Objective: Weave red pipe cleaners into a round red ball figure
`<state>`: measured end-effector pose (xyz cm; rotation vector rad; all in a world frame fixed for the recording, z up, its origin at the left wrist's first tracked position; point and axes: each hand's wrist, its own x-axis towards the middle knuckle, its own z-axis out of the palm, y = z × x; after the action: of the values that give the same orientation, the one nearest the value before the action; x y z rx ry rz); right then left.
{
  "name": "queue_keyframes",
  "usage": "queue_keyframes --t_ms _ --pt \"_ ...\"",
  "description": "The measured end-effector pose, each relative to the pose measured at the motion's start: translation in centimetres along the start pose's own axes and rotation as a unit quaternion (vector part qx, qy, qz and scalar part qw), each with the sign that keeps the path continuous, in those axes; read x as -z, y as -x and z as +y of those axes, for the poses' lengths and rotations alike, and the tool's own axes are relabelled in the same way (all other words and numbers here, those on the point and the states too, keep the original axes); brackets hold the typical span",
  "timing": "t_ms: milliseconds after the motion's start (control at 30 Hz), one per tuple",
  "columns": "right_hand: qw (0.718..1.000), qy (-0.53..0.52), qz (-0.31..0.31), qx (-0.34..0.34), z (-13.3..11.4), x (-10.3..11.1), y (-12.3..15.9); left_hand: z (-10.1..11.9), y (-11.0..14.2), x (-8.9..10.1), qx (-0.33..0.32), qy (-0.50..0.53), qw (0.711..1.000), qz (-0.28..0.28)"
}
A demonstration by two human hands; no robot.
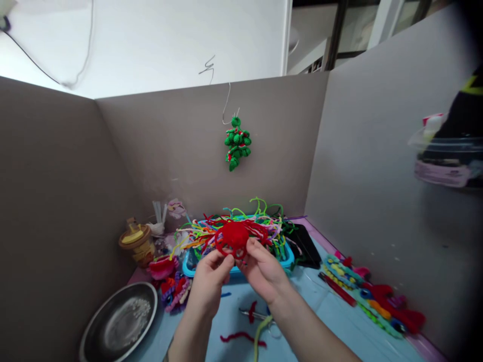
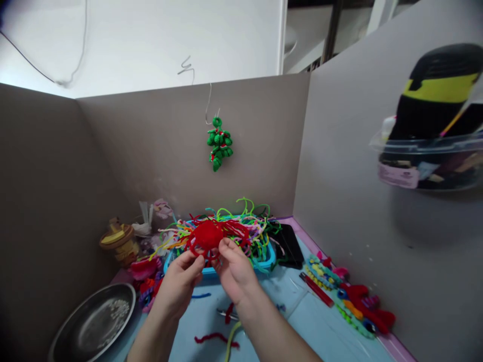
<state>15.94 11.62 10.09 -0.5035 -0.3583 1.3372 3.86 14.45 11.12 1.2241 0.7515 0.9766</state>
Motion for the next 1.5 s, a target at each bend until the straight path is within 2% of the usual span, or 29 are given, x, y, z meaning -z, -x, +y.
queue_keyframes --t_ms 100,267,400,667,767,867,1000,1100,1233,1367,1433,1500 --pt "1.000 -0.020 -0.012 -0.012 0.2 -0.4 0.2 -0.2 0.0 0.3 -0.032 -0.049 0.998 0.010" --pt "0.998 -0.047 -0.004 -0.042 0.0 -0.5 0.2 0.1 0.0 0.4 -0.144 -0.185 0.972 -0.003" --pt "0.991 -0.115 0.021 -0.058 0.1 -0.2 -0.1 0.2 0.0 0.0 -0.174 -0.221 0.959 0.015" --pt "0.984 -0.157 0.029 -0.081 0.5 -0.4 0.0 -0.3 -0.4 0.4 -0.202 -0.222 0.953 0.037" --pt "0.983 -0.159 0.023 -0.089 0.9 -0.3 0.1 -0.5 -0.7 0.7 -0.190 -0.187 0.963 0.046" --pt "0.985 -0.144 0.033 -0.085 1.3 -0.3 0.0 -0.8 -1.1 1.1 -0.150 -0.133 0.978 0.053" --pt "0.999 -0.037 0.029 0.002 1.4 -0.3 -0.2 -1.1 -1.7 1.3 -0.077 -0.078 0.993 0.049" --pt "0.990 0.100 0.004 0.096 1.0 -0.2 -0.3 -0.9 -1.7 1.1 -0.089 -0.047 0.991 0.092" --pt "0.946 0.272 -0.021 0.174 0.6 0.2 -0.3 -0.6 -1.1 0.2 -0.109 -0.006 0.990 0.094" --pt "0.872 0.435 -0.061 0.216 0.3 0.2 0.1 -0.6 -0.6 -0.6 -0.099 0.066 0.989 0.086" --pt "0.845 0.482 -0.080 0.218 0.1 0.2 0.2 -0.6 -0.6 -0.6 -0.092 0.105 0.986 0.088" --pt "0.835 0.499 -0.069 0.221 -0.2 0.4 0.1 -0.5 -0.8 -0.5 -0.077 0.140 0.983 0.095"
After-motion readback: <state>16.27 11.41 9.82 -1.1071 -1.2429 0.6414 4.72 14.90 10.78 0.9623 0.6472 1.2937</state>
